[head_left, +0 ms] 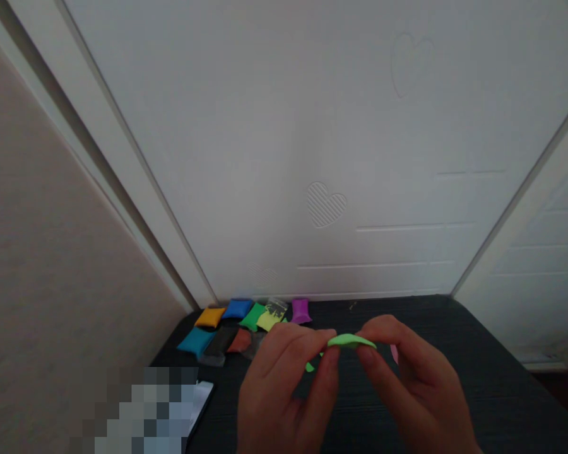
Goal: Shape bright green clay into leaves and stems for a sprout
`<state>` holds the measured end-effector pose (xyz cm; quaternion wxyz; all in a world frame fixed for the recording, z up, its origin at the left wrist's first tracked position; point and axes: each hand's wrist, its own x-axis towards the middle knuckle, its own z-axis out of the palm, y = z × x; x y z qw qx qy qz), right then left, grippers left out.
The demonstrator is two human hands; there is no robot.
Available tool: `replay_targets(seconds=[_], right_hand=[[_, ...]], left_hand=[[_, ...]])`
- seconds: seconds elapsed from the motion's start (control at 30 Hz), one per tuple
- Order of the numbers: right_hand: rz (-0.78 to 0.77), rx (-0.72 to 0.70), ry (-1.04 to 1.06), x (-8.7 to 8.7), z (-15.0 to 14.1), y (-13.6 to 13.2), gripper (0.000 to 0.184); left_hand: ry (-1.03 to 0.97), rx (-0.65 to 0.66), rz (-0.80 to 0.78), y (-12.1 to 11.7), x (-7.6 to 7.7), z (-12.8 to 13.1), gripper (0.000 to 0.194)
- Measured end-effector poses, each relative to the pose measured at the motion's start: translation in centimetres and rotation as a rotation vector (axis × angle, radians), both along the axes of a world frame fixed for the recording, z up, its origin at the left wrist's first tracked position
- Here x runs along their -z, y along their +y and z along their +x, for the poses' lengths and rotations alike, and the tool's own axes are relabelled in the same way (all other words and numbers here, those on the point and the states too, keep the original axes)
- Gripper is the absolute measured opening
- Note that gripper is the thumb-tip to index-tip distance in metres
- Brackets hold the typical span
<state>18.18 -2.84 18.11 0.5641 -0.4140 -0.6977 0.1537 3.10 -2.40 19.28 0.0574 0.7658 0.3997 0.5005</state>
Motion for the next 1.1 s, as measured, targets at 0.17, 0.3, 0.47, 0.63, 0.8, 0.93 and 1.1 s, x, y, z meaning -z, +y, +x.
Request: replay_targets(seconds=[0.17, 0.3, 0.47, 0.63, 0.8, 0.93, 1.1], right_hand=[[-0.115, -0.034, -0.058, -0.2, -0.1, 0.3, 0.007], [-0.174, -0.063, -0.075, -0.2, -0.2, 0.4, 0.007], [-0.331, -0.182, 0.121, 0.1, 0.0, 0.3, 0.015], [-0.577, -0.54, 0.513, 0.4, -0.2, 0.3, 0.022], [-0.721, -0.703, 0.632, 0.7, -1.1, -0.1, 0.023], [-0.655, -0.72, 0.616, 1.0, -1.4, -0.3, 0.02], [-0.559, -0.666, 0.519, 1.2, -1.1, -0.5, 0.019]], left_hand=[[-0.045, -0.029, -0.063, 0.2, 0.1, 0.1, 0.012], [-0.084, -0.04, -0.107, 0.3, 0.2, 0.2, 0.01], [-0.192, 0.041, -0.12, 0.0, 0.2, 0.0, 0.021], [-0.255, 0.323, -0.18, 0.1, 0.4, -0.9, 0.035], [-0.204, 0.429, -0.251, 0.5, 0.4, -1.6, 0.037], [-0.223, 0.516, -0.254, 0.6, 0.1, -1.6, 0.031], [-0.337, 0.566, -0.261, 0.6, 0.2, -1.1, 0.028]])
